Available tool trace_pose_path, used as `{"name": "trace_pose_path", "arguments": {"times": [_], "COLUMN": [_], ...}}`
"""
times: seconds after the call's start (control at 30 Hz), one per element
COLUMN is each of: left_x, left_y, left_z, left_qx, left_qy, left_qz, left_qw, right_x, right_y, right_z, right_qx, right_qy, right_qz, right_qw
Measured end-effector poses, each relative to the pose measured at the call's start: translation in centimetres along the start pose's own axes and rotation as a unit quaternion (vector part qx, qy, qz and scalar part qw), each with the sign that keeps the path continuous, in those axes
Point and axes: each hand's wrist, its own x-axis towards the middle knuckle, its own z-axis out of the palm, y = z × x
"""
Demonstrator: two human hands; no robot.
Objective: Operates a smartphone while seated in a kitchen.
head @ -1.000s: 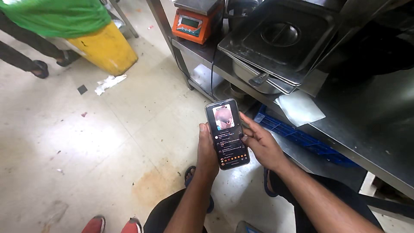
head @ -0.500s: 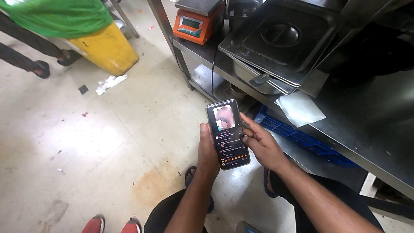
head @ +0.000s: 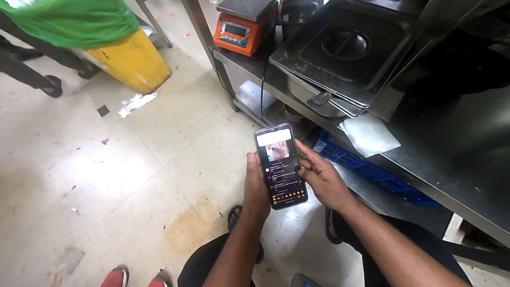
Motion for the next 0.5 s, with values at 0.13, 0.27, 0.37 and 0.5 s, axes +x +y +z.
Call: {"name": "trace_pose_path", "arguments": {"times": [0.13, 0.27, 0.37, 0.5], "left_x": [0.05, 0.03, 0.04, 0.04], "left_y": [0.04, -0.04, 0.00, 0.09], "left_z": [0.07, 0.07, 0.12, 0.14], "left_qx": [0.000, 0.003, 0.002, 0.001], "left_qy": [0.003, 0.008, 0.010, 0.004], "left_qz": [0.001, 0.003, -0.001, 0.004], "left_qw": [1.000, 1.000, 1.000, 1.000], "right_x": [0.03, 0.04, 0.01, 0.05], "right_y": [0.10, -0.02, 0.03, 0.03], "right_z": [-0.05, 0.01, -0.04, -0.05], "right_qx": [-0.001, -0.001, -0.002, -0.009], "right_qy": [-0.002, 0.000, -0.002, 0.000], "right_qz": [-0.002, 0.006, 0.003, 0.000], "right_qw": [1.000, 1.000, 1.000, 1.000]}}
